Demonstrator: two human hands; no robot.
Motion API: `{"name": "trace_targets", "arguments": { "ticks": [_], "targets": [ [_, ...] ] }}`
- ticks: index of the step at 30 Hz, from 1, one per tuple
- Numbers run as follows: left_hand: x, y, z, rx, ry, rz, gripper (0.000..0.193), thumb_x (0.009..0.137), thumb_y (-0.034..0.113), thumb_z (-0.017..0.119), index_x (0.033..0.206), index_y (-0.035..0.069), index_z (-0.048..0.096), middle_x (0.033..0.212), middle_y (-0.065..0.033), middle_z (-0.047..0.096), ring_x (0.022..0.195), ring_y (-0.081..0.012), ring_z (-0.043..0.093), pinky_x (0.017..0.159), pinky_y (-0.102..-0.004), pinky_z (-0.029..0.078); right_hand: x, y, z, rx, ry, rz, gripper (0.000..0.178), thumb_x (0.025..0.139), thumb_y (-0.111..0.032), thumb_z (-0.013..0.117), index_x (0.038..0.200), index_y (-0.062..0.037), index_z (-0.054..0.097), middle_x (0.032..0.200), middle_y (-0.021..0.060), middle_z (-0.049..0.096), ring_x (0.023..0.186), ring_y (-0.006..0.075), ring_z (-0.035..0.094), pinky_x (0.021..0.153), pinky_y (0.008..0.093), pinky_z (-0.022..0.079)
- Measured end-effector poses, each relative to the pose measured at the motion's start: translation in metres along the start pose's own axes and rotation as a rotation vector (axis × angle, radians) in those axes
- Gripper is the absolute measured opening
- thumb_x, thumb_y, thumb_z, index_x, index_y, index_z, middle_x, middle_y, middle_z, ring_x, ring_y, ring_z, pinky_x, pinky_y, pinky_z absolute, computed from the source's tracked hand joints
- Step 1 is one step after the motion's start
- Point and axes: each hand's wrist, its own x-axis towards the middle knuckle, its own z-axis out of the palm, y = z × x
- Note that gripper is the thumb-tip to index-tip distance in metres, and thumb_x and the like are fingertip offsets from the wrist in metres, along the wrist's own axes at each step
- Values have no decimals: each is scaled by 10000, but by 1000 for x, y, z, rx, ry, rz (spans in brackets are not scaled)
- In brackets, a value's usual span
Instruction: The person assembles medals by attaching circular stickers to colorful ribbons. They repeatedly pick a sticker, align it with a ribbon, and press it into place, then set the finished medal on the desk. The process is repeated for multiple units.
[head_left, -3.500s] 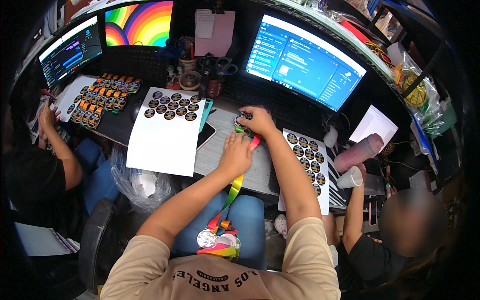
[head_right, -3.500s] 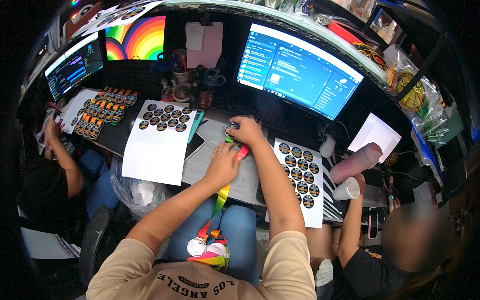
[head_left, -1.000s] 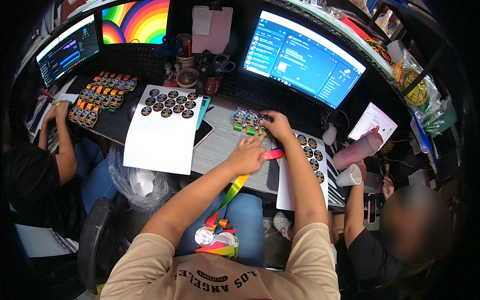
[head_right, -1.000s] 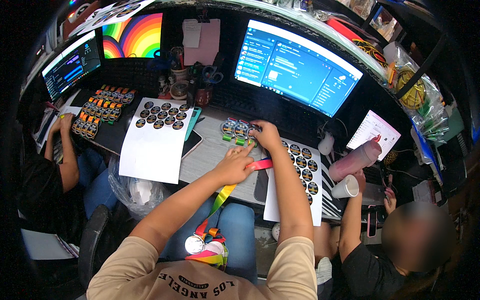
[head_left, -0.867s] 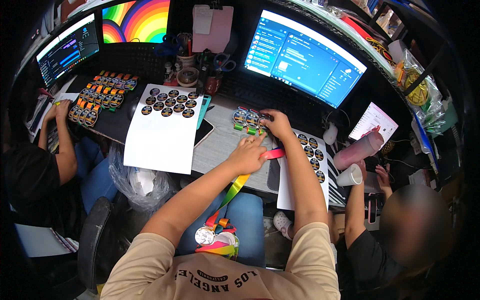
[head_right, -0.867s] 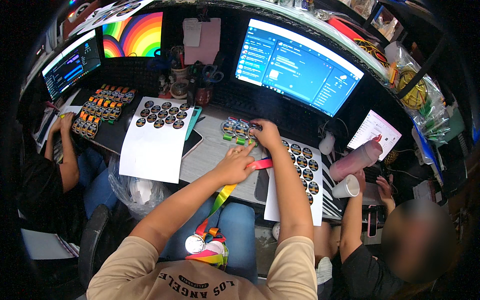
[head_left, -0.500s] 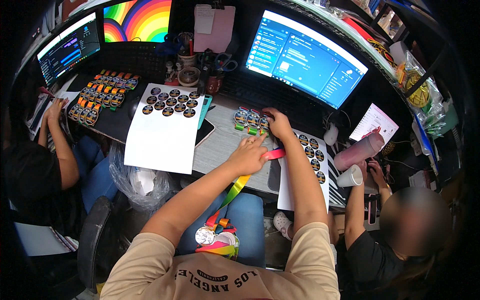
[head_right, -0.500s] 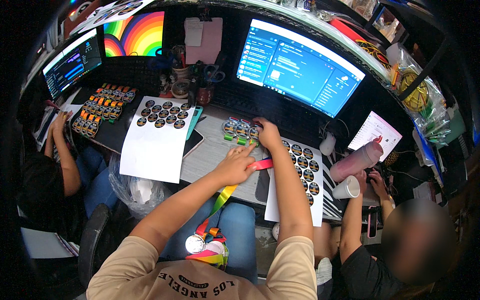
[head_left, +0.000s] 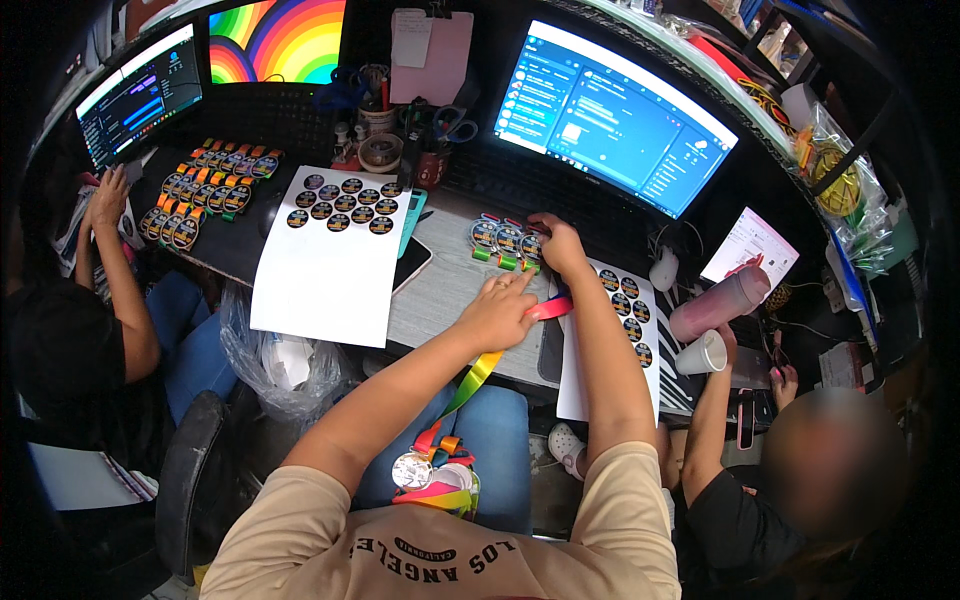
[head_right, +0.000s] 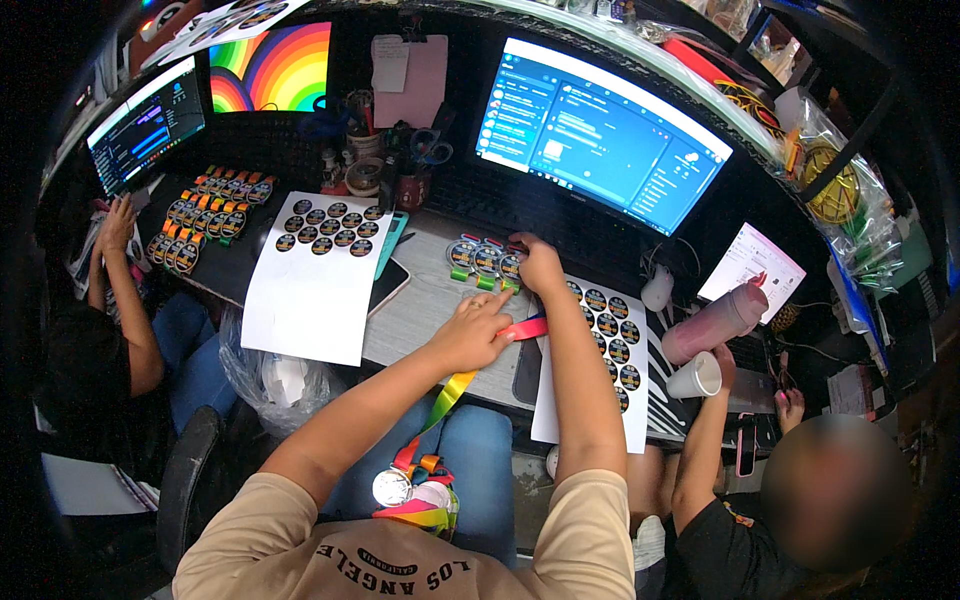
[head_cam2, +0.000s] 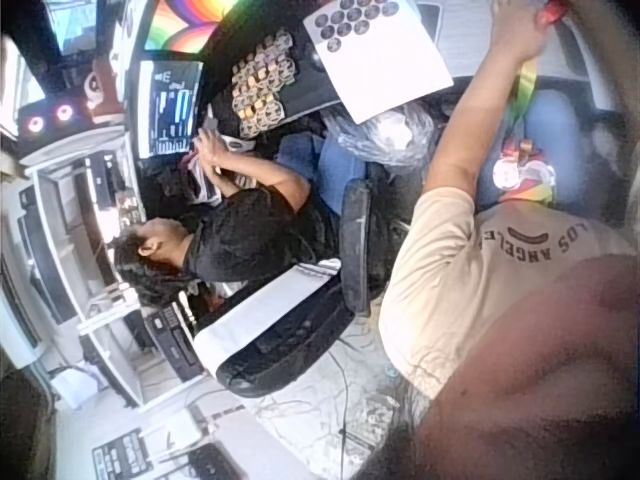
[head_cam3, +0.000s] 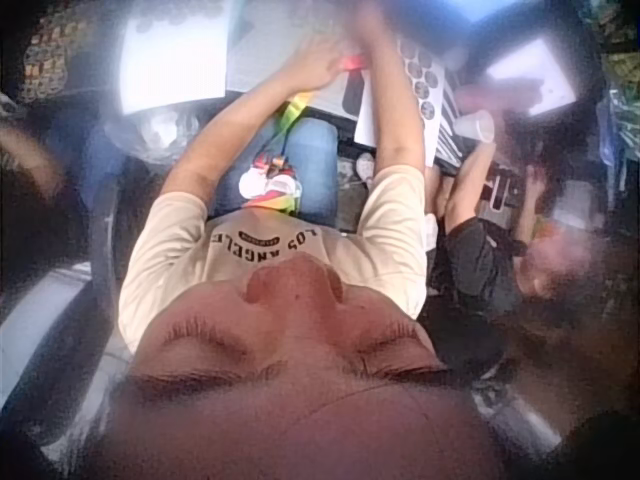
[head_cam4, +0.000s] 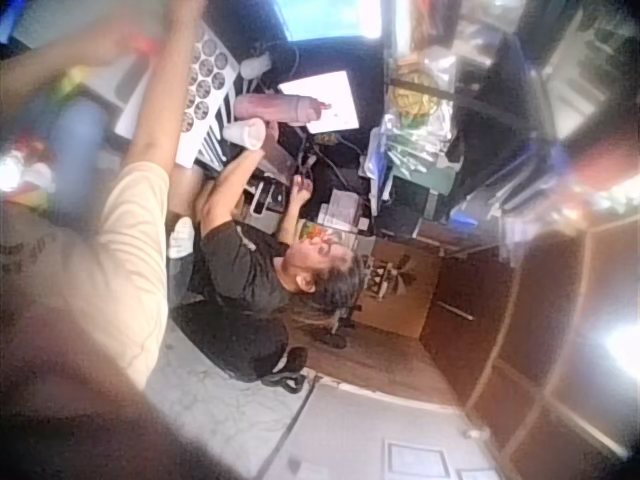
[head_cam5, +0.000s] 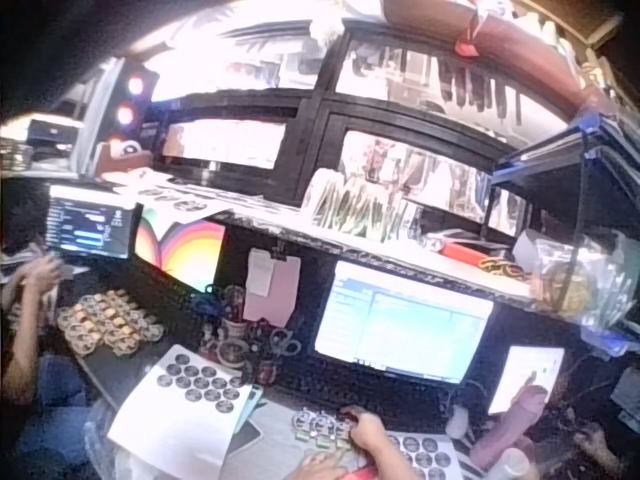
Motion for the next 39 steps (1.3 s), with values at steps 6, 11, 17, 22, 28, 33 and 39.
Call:
{"name": "trace_targets", "arguments": {
  "ticks": [6,11,17,22,28,33,39],
  "targets": [
    [0,1,-1,-4,19,0,267,874,280,586,944,31,655,1422,-216,436,1211,-380,465,1037,-503,324,-1,-1,0,-5,5,-6,363,823,54,597,1165,-65,629,1129,159,669,1071,300,638,910,365,492],
    [0,3,-3,-11,-12,-42,269,879,279,583,926,24,654,1426,-216,436,1234,-395,453,1044,-504,315,-2,-2,0,-15,5,-4,358,823,44,608,1162,-67,634,1125,159,669,1065,303,638,909,362,491],
    [-1,4,-5,-19,-16,-53,267,881,278,584,912,21,652,1434,-209,431,1243,-398,447,1057,-510,302,-4,-6,-3,-11,-10,4,353,821,42,611,1158,-60,636,1137,163,662,1070,301,634,910,354,490],
    [-1,4,-6,-16,-12,-35,260,879,272,589,907,21,651,1425,-202,442,1240,-389,445,1054,-511,303,-4,-6,-4,19,-16,-15,351,820,46,608,1156,-51,636,1138,156,664,1075,296,633,916,348,488],
    [-1,3,-5,-16,-4,-21,255,873,271,594,899,24,651,1420,-196,449,1224,-372,455,1041,-506,313,-4,-3,-3,48,-16,-12,345,822,54,597,1152,-39,635,1130,153,672,1068,282,641,916,342,490],
    [-1,3,-3,-7,18,-11,251,870,272,600,898,28,653,1391,-175,476,1222,-356,457,1036,-503,317,-3,0,-1,57,4,-16,334,828,44,594,1146,-44,640,1106,149,681,1042,273,652,906,336,494],
    [3,-12,-7,-278,30,-29,215,849,257,634,906,50,654,1076,-103,592,1050,-308,517,960,-434,364,-17,-8,-24,26,223,-24,254,859,-21,578,1090,-60,674,1075,153,686,984,292,664,865,353,504]
  ]
}}
